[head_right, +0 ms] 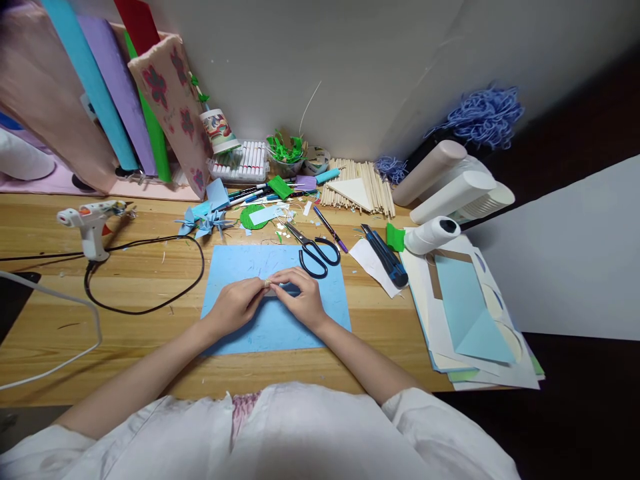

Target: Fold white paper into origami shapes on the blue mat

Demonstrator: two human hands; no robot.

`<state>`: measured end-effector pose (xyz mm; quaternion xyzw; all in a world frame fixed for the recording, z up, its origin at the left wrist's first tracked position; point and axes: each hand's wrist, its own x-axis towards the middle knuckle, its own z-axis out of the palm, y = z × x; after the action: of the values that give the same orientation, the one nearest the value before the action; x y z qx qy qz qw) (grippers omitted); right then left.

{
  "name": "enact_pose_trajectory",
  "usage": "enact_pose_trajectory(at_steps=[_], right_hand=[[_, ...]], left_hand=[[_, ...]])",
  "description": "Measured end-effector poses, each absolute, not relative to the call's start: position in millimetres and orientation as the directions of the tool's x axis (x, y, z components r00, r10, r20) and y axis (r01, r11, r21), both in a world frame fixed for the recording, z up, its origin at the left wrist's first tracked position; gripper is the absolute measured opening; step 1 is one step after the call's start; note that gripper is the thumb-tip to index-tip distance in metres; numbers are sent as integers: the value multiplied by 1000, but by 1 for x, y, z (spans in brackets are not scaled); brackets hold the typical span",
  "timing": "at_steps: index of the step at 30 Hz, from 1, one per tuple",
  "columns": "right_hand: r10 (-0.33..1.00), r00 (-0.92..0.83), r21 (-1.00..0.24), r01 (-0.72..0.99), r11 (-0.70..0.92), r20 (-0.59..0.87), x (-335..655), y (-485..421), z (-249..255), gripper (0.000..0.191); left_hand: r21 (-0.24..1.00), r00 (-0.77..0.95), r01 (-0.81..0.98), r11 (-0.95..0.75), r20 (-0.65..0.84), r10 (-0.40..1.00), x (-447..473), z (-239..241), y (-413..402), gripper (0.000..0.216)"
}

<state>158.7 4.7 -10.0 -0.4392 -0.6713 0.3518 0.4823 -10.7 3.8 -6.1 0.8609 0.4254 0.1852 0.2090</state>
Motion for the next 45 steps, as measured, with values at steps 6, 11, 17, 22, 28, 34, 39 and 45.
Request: enact_pose_trajectory(at_steps=[6, 11, 17, 22, 28, 34, 39, 45], right_hand=[[935, -137, -896, 267, 354, 328, 158, 3, -8, 5], [935, -150, -898, 267, 350, 320, 157, 4, -6, 6], [926, -179, -891, 263, 369, 331, 158, 6, -7, 6], [920, -217, -898, 232, 373, 326, 158, 7, -7, 4], [948, -191, -947, 153, 283, 253, 157, 8, -11, 3], [962, -208, -979, 67, 193, 176, 159, 6, -12, 6], [976, -208, -998, 20, 65, 59, 163, 9, -12, 14], [943, -327, -997, -29, -75, -62, 174, 17, -13, 18]], left_hand=[[555, 562, 642, -529, 130, 817, -10, -5, 4, 21], [556, 564, 640, -530, 129, 816, -11, -8, 5, 19], [512, 590, 639, -574, 153, 793, -14, -11, 7, 17], [484, 621, 639, -598, 134, 772, -15, -8, 9, 19], [768, 484, 544, -339, 44, 874, -5, 0, 2, 21], [948, 370, 318, -16, -109, 922, 10, -8, -5, 22], [976, 384, 180, 118, -181, 905, 12, -11, -5, 21], [960, 370, 274, 63, -166, 914, 6, -9, -3, 23]])
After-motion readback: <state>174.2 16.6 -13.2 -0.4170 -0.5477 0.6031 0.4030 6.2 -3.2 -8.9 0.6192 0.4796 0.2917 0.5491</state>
